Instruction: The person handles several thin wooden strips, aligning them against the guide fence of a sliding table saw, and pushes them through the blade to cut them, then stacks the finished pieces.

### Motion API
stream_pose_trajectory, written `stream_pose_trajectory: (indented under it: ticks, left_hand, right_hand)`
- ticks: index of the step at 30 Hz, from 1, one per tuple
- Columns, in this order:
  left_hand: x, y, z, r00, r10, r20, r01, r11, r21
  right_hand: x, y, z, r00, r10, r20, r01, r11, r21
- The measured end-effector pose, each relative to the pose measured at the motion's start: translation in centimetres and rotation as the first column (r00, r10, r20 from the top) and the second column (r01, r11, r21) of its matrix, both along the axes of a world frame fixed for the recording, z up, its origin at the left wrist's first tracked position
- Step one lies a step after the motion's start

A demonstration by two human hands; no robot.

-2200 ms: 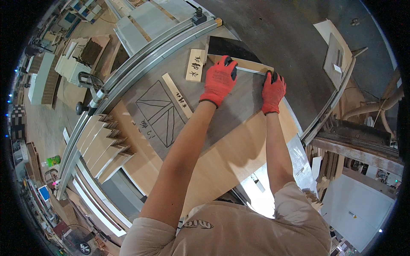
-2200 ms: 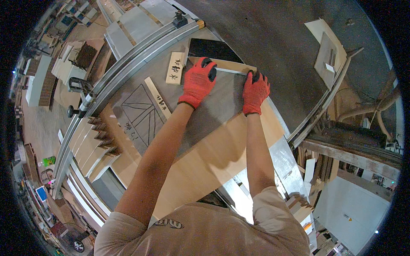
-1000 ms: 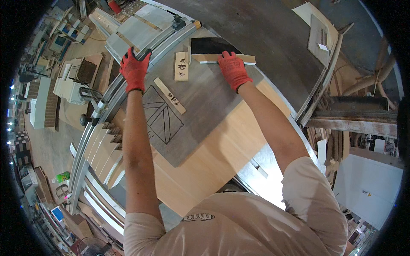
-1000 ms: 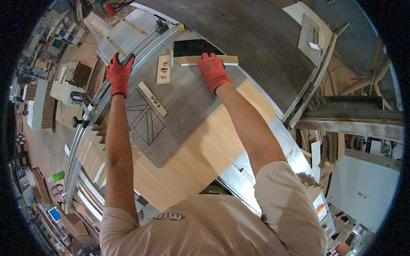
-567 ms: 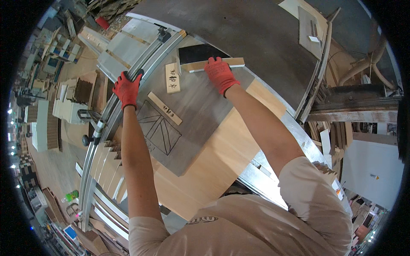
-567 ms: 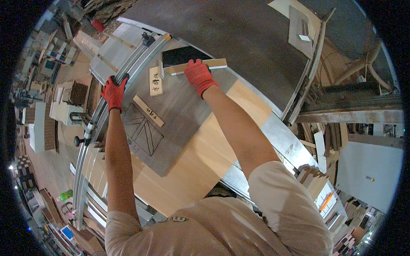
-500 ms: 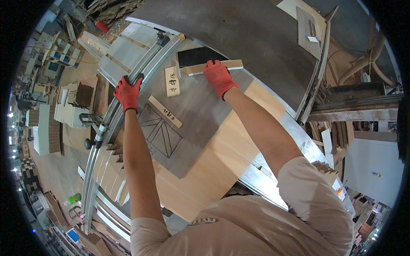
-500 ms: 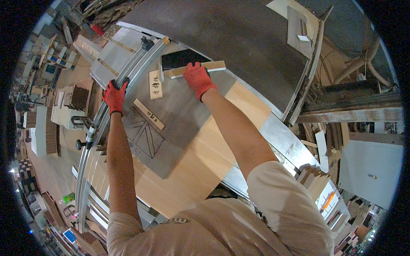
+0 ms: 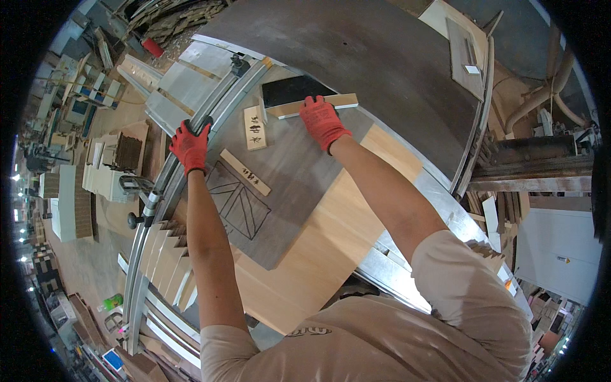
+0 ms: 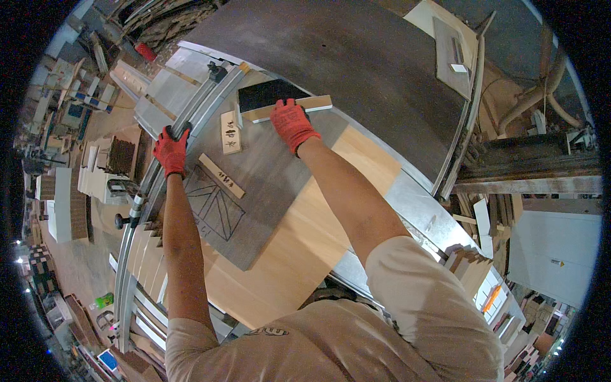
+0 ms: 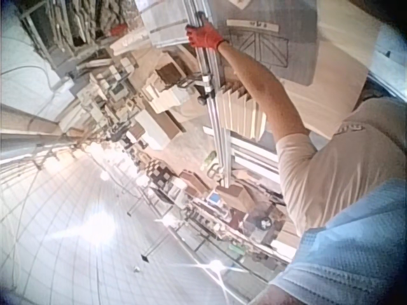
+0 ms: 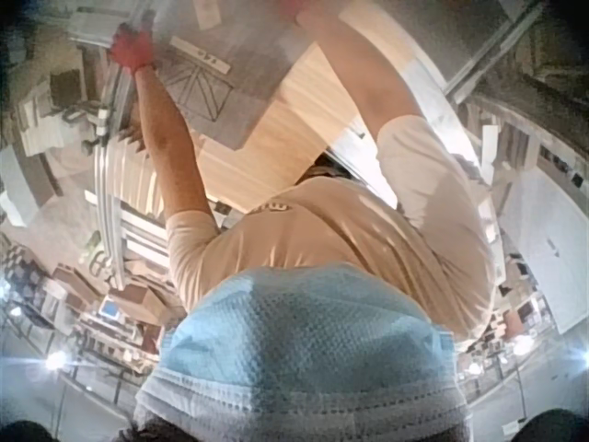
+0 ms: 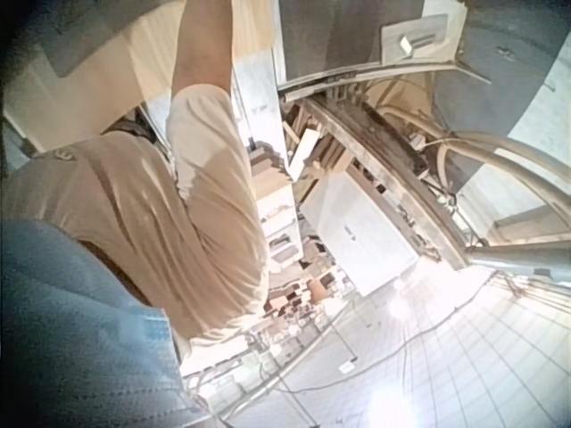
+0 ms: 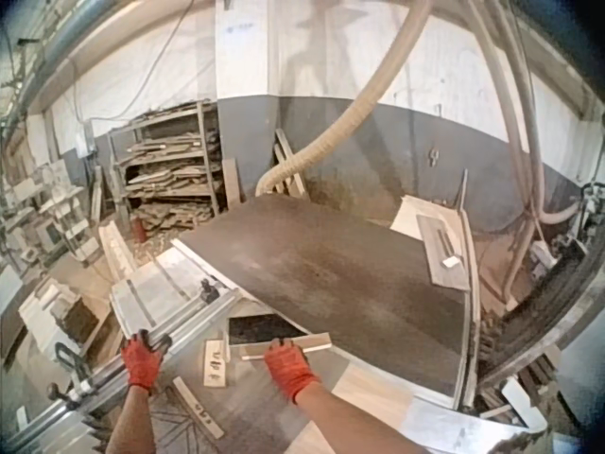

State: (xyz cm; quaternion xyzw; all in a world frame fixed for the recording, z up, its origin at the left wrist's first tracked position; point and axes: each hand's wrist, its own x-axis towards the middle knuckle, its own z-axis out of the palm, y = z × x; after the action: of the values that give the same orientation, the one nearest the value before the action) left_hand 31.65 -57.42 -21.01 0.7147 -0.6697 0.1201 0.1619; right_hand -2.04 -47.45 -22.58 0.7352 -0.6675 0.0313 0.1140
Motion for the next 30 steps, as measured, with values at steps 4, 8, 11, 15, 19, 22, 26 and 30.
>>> stream_pose_trajectory:
  ticks: [4, 8, 11, 15, 19, 22, 26, 30]
  left_hand:
    - [0.2, 0.2, -0.1, 0.998, -0.038, -0.044, 0.037, 0.999, -0.013]
    - [0.3, 0.1, -0.2, 0.996, -0.036, -0.076, 0.035, 0.999, -0.019]
    - [0.3, -0.1, -0.2, 0.994, -0.009, -0.107, 0.010, 1.000, 0.001]
    - [0.4, -0.4, 0.0, 0.994, 0.006, -0.106, -0.003, 1.000, 0.028]
    - [0.6, -0.6, 0.3, 0.994, 0.023, -0.104, -0.015, 0.997, 0.076]
    - [0.7, -0.7, 0.5, 0.994, 0.027, -0.110, -0.015, 0.995, 0.102]
    - [0.7, -0.7, 0.8, 0.993, 0.025, -0.112, -0.009, 0.989, 0.146]
    - [0.7, -0.6, 1.1, 0.993, 0.029, -0.118, -0.008, 0.985, 0.174]
  right_hand:
    - [-0.1, 0.3, 0.4, 1.000, 0.013, -0.008, -0.013, 1.000, 0.007]
    - [0.0, 0.5, 0.6, 0.999, -0.002, -0.036, 0.003, 0.999, 0.039]
    - [0.1, 0.5, 0.6, 1.000, -0.015, 0.010, 0.015, 0.999, 0.034]
    - [0.1, 0.4, 0.5, 0.999, -0.003, -0.041, 0.004, 1.000, 0.024]
    - [-0.1, 0.4, 0.4, 1.000, 0.015, -0.004, -0.015, 1.000, 0.014]
    - [-0.1, 0.6, 0.4, 1.000, 0.004, -0.002, -0.004, 0.999, 0.035]
    - [-0.1, 0.6, 0.1, 0.995, -0.022, -0.100, 0.027, 0.999, 0.046]
    - [-0.2, 0.6, -0.2, 1.000, -0.002, 0.031, 0.004, 0.998, -0.062]
